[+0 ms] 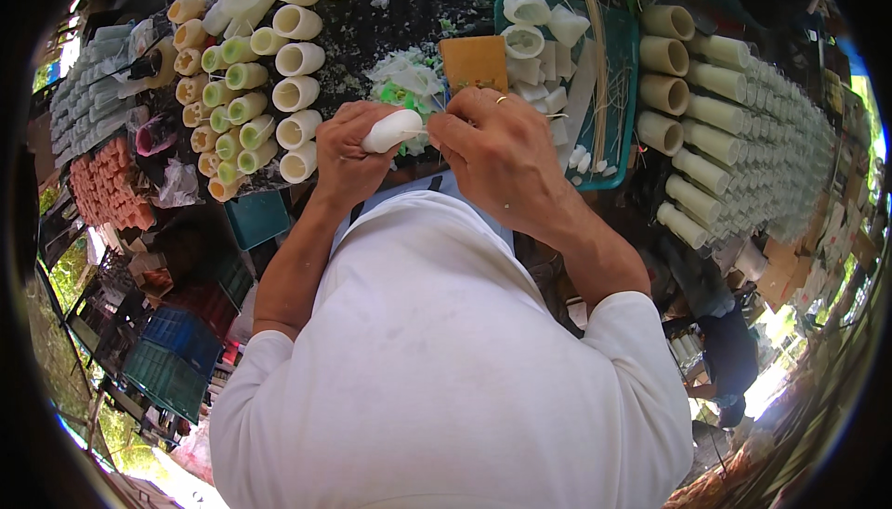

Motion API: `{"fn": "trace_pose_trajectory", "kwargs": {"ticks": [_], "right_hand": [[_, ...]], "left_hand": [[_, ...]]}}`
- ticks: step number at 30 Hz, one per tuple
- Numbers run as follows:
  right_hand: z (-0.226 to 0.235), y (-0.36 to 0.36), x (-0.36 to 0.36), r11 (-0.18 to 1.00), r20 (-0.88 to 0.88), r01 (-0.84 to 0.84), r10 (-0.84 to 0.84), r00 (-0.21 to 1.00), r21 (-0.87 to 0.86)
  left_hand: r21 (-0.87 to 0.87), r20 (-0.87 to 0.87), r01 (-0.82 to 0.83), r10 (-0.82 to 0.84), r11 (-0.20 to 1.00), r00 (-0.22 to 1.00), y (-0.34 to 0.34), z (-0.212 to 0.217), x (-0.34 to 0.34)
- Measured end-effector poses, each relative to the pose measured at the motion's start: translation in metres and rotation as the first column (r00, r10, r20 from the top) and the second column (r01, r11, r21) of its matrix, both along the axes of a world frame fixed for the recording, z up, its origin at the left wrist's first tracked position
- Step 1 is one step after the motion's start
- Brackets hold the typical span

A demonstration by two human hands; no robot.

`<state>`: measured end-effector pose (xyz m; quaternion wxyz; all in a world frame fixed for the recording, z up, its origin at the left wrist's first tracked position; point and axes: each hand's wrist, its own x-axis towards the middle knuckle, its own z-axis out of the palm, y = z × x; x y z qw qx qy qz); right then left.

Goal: The person inserts wicks into cylindrical wax candle bodies using a thin stick to center them. They repeatedly pick up a candle, thread the wick, and place the finished unit on the table among many others.

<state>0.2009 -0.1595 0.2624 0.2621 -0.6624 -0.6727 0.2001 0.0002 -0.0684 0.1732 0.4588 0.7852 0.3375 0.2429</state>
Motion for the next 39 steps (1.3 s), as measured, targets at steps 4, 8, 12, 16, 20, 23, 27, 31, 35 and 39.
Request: {"fn": "trace_pose_trajectory", "kwargs": {"ticks": [4,8,12,16,20,23,27,31,35,39], "right_hand": [[0.006,0.004,-0.001,0.998,0.097,-0.06,0.062,0.993,-0.021],[0.003,0.008,-0.004,0.995,0.156,-0.099,0.096,0.983,0.011],[-0.007,0.011,-0.007,0.989,0.176,-0.145,0.137,0.975,0.032],[-0.007,0.012,-0.005,0.992,0.197,-0.123,0.121,0.973,-0.004],[-0.004,0.011,-0.002,0.996,0.144,-0.088,0.087,0.986,0.003],[-0.005,0.012,-0.002,0.994,0.118,-0.102,0.099,0.988,0.022],[-0.011,0.013,-0.003,0.993,0.122,-0.085,0.074,0.99,0.084],[-0.017,0.013,-0.005,0.992,0.113,-0.07,0.058,0.992,0.108],[-0.019,0.014,-0.006,0.988,0.096,-0.077,0.064,0.993,0.133],[-0.02,0.013,-0.009,0.985,0.093,-0.083,0.069,0.993,0.149]], "left_hand": [[0.032,-0.01,0.013,-0.012,0.999,1.0,-0.001,0.001,-0.001],[0.084,-0.039,0.037,-0.034,0.996,0.999,0.0,0.004,0.0],[0.118,-0.042,0.052,-0.047,0.992,0.998,-0.001,0.012,0.004],[0.105,-0.043,0.022,-0.018,0.994,0.999,-0.005,0.013,0.006],[0.112,-0.03,-0.007,0.01,0.994,1.0,-0.003,0.013,0.007],[0.104,-0.01,-0.022,0.023,0.994,1.0,-0.004,0.014,0.008],[0.11,-0.013,-0.011,0.012,0.994,1.0,-0.003,0.018,0.009],[0.119,-0.009,-0.012,0.013,0.993,1.0,-0.003,0.018,0.009],[0.149,-0.027,0.014,-0.01,0.989,1.0,-0.002,0.018,0.008],[0.159,-0.029,0.017,-0.013,0.987,1.0,-0.003,0.016,0.008]]}}
